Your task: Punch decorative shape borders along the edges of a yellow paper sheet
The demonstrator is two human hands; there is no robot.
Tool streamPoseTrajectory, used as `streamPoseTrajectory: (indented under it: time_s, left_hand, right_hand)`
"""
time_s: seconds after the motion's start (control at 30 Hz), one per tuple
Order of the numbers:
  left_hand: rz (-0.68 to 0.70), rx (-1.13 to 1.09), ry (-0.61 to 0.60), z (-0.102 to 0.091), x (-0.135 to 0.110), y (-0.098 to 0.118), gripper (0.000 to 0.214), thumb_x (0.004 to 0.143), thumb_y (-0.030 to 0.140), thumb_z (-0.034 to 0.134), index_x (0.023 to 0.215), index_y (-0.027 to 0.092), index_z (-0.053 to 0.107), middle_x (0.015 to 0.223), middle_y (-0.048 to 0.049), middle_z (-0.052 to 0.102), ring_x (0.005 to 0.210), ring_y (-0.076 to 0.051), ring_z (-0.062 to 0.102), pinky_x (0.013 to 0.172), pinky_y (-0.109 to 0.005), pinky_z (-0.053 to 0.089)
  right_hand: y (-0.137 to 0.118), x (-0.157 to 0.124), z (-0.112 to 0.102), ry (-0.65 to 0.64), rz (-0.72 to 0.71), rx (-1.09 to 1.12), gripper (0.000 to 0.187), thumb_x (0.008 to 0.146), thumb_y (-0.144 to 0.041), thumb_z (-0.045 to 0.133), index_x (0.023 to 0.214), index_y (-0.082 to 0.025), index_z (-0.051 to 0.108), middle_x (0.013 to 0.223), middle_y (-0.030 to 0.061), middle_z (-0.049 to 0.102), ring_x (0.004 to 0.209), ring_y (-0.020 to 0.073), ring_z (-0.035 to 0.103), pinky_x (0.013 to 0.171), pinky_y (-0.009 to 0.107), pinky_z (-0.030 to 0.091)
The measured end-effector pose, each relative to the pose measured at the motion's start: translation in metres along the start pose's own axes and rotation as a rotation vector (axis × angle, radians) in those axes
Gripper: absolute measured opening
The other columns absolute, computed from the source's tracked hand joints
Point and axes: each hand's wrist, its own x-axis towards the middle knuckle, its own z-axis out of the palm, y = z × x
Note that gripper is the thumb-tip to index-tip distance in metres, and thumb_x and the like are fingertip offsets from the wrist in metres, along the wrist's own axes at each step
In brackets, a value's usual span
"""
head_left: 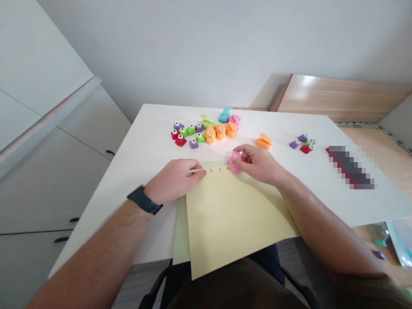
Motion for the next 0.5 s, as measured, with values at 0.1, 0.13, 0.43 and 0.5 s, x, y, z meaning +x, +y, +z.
streamPoseTrajectory:
  time_s: [0.1,0.13,0.43,0.5]
  left_hand:
    - [-0.006,-0.002,0.001,0.0001,0.0002,0.0004,0.032,0.093,0.049,0.053,0.088,0.024,0.071,0.085,0.0003,0.075,0.08,-0.02,0.067,0.069,-0.031,0.041]
    - [-0.009,-0.003,0.001,0.0002,0.0003,0.0006,0.032,0.093,0.049,0.053,0.087,0.024,0.071,0.085,0.0004,0.075,0.08,-0.02,0.067,0.069,-0.031,0.041]
    - [-0.012,0.014,-0.003,0.0002,0.0005,0.0002,0.032,0.093,0.049,0.053,0.088,0.024,0.071,0.086,0.0002,0.075,0.081,-0.02,0.067,0.069,-0.031,0.041]
    - [-0.007,0.017,-0.001,0.0005,0.0008,-0.0004,0.032,0.093,0.049,0.053,0.088,0.024,0.071,0.086,0.0,0.075,0.081,-0.02,0.067,0.069,-0.031,0.041]
  right_hand:
    - [-0.0013,-0.0004,-0.0008,-0.004,-0.002,-0.009,0.031,0.089,-0.039,0.063,0.113,-0.02,0.068,0.071,-0.0031,0.061,0.061,0.0112,0.052,0.056,0.026,0.039]
    - [-0.0016,-0.0005,-0.0009,-0.005,-0.002,-0.011,0.031,0.089,-0.039,0.063,0.113,-0.02,0.068,0.071,-0.003,0.061,0.061,0.0112,0.052,0.056,0.026,0.039]
    - [-0.0005,-0.0009,-0.0006,0.0,0.001,-0.02,0.029,0.089,-0.038,0.063,0.112,-0.021,0.068,0.071,-0.0031,0.062,0.061,0.0114,0.053,0.056,0.026,0.039]
    - [-0.0003,-0.0012,-0.0007,0.001,0.004,-0.019,0.03,0.089,-0.038,0.063,0.112,-0.021,0.068,0.071,-0.0029,0.062,0.061,0.0114,0.053,0.056,0.026,0.039]
